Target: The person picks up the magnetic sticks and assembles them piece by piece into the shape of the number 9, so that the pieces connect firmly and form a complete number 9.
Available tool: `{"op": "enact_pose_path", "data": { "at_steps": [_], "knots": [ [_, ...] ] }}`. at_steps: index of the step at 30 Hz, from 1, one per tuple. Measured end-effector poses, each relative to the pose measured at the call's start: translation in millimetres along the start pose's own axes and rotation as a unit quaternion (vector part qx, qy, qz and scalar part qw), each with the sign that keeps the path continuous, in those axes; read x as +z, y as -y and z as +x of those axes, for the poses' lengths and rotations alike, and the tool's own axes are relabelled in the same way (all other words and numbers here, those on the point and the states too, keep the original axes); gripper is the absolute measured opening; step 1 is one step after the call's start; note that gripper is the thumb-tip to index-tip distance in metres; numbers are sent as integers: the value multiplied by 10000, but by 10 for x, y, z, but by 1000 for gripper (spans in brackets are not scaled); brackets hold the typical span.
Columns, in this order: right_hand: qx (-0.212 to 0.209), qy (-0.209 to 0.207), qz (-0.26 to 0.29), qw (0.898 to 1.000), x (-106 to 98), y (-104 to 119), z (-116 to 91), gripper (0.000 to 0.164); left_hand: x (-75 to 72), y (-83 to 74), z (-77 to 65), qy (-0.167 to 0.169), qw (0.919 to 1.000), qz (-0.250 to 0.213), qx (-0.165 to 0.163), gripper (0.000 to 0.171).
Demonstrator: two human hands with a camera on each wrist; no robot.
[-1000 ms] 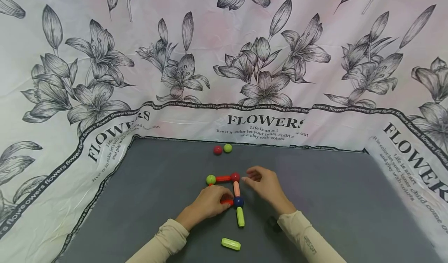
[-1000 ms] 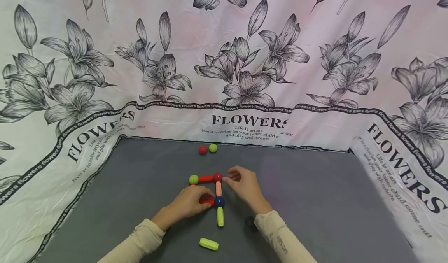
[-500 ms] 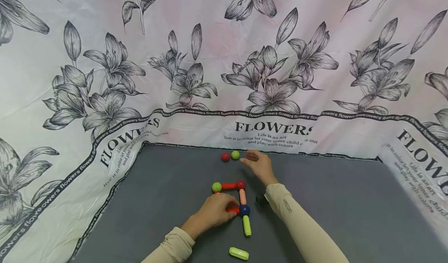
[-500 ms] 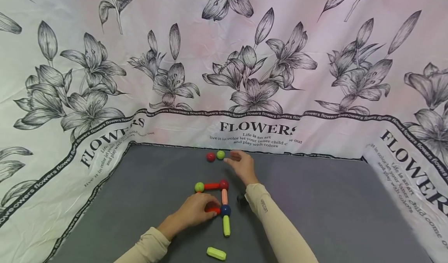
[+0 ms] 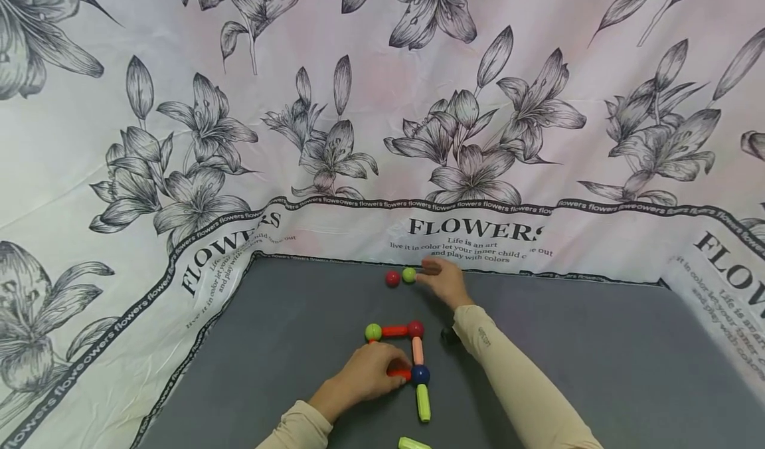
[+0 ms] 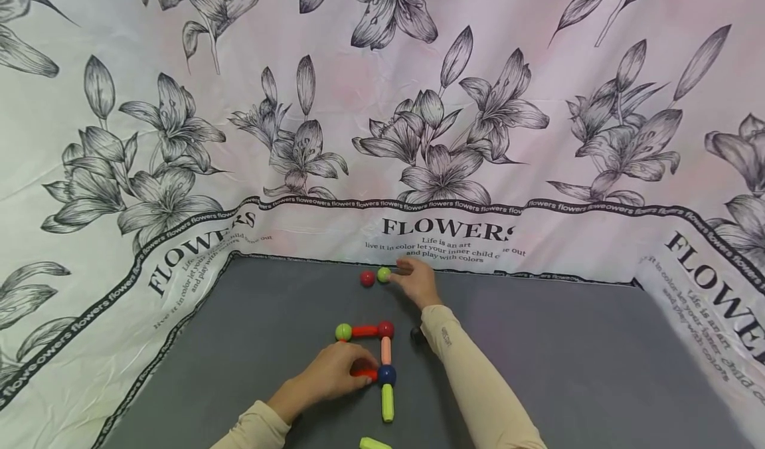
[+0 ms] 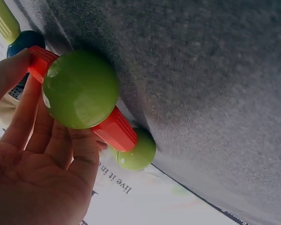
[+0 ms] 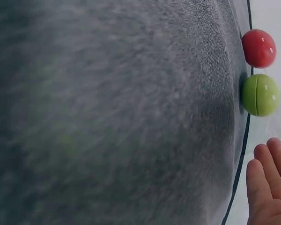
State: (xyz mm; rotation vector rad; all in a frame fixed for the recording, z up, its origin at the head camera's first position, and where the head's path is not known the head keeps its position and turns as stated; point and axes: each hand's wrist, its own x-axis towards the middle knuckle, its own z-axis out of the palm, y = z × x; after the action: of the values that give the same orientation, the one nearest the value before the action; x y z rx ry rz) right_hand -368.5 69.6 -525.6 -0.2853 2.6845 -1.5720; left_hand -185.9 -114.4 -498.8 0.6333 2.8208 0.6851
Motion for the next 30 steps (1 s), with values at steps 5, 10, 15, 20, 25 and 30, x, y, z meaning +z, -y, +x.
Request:
{"op": "enact_pose_path", "data": {
  "at_steps": [5, 10, 15, 20, 25, 30],
  "knots": [
    [8, 179, -3, 9998, 56, 11, 10, 54, 28, 10, -40, 96, 9999, -57, -84, 18],
    [-19, 211, -62, 9998, 120, -31, 24, 52, 19, 15, -71, 185, 9995, -198, -185, 17],
    [-113, 53, -77, 9999, 182, -86, 11, 46, 20, 28, -75, 235, 9990, -295, -239, 17],
    [-121, 1, -68, 9999, 245, -110, 29, 43, 30, 46, -85, 239, 9990, -319, -224, 17],
    [-247, -176, -85, 9995, 269, -92, 79, 40, 19, 61, -68, 135, 9996, -176, -186, 17],
    [-181, -228, -177, 9994, 275, -59, 102, 38, -7, 58, -58, 133, 9997, -77, -171, 21]
  ]
}}
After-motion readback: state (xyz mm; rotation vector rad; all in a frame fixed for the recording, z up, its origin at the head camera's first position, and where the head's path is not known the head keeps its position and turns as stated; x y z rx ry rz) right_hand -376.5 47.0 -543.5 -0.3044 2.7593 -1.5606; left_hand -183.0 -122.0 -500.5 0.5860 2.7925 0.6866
